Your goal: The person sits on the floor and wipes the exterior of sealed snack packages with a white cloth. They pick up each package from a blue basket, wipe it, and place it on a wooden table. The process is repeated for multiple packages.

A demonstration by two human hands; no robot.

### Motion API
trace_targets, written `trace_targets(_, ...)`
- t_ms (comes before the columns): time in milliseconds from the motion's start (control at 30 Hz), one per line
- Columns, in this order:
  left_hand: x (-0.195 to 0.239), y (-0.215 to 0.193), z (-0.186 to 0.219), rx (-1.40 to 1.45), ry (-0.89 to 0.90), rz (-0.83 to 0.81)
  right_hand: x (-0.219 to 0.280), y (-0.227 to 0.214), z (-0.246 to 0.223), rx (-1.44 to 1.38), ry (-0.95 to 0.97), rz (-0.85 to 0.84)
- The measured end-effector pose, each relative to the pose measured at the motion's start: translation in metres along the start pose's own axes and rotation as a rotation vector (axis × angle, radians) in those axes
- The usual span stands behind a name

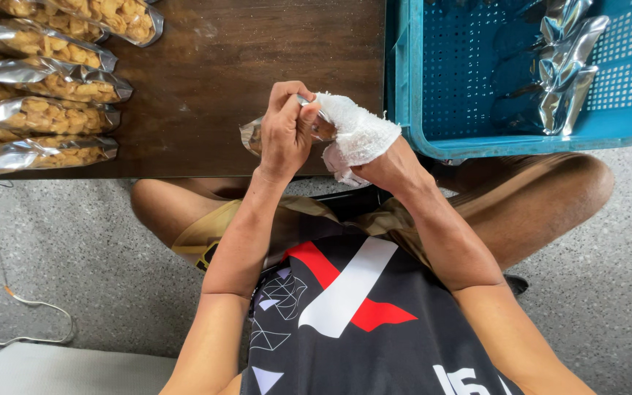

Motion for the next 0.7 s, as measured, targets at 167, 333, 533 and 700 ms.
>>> trace_targets(167,0.008,0.007,0.027,-0.153,0.251,0.025,-0.009,0.014,0.025,0.239,0.158,0.111)
trace_targets(333,0.004,-0.002,0.028,-0.280,0.232,0.052,-0.002,0.012,0.031,0.101,-0.038,0.087)
trace_targets(533,0.008,-0.002,0.032,-0.260,0.309,0.035,-0.002,0.012,0.031,0.132,-0.007,0.181)
trace_targets(700,0.015,-0.005,0.027,-0.139,0.324,0.033,0.001,0.015,0.039,-0.022,0.099,0.161)
Point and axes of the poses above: each hand's wrist, its own x-axis away from the middle knuckle, its own y-axis out of the palm, z = x × y, the point moved 8 cm from there along -x, towards the middle knuckle, and after that the axes turned 3 degrees about y, right-handed, at the moved point
